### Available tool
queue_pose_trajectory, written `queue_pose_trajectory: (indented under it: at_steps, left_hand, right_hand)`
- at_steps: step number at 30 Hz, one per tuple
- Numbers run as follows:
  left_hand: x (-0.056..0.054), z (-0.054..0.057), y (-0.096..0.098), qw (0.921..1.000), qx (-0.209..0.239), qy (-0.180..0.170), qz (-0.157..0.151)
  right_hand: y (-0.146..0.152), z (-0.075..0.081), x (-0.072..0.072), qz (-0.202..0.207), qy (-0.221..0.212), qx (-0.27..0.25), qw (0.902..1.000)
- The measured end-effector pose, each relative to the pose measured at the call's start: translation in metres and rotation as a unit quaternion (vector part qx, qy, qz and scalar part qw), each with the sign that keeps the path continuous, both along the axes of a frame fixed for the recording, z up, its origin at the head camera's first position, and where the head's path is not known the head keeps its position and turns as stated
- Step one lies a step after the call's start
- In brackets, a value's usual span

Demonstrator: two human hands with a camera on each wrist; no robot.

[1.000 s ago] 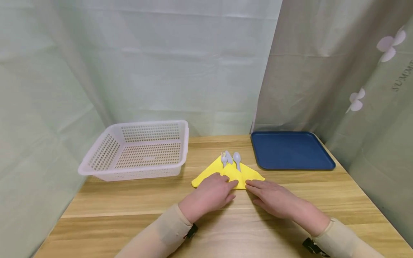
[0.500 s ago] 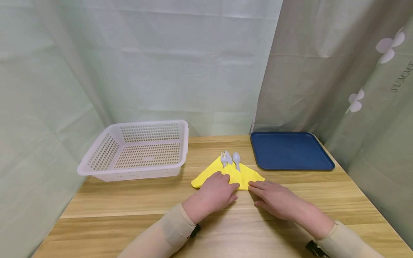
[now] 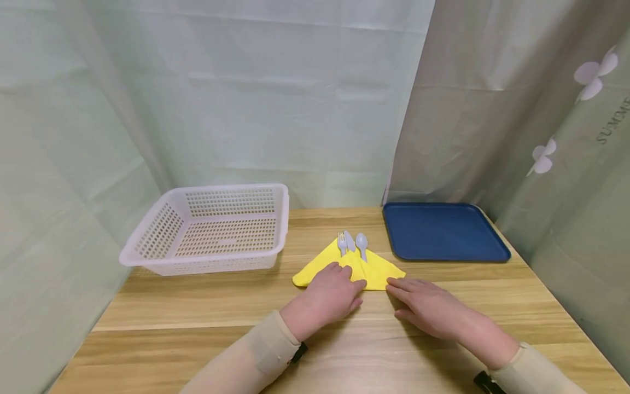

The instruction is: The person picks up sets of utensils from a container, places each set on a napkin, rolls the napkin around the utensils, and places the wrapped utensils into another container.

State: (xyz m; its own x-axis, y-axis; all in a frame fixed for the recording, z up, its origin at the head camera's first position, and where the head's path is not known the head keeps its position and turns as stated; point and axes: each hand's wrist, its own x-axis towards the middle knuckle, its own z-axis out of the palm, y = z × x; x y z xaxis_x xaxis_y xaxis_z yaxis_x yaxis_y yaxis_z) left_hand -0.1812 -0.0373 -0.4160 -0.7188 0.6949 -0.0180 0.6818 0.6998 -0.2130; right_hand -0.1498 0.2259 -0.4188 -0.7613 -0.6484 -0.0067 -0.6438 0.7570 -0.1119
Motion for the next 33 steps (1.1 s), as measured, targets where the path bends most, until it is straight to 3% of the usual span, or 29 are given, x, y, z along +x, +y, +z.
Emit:
queue_pose_trajectory:
  at_steps: [11, 26, 33]
  left_hand:
    - [0.0, 0.0, -0.001, 1.0, -0.005, -0.003, 0.006]
    - [0.0, -0.001, 0.001, 0.9999, -0.01, -0.002, 0.001]
    - [0.001, 0.001, 0.001, 1.0, -0.002, -0.005, 0.001]
  right_hand:
    - [0.0, 0.004, -0.002, -0.004, 0.017, -0.01, 0.9998]
    - [-0.02, 0.002, -0.029, -0.03, 0.101, -0.052, 0.993]
    - [-0.034, 0.004, -0.039, -0.027, 0.072, -0.03, 0.9966]
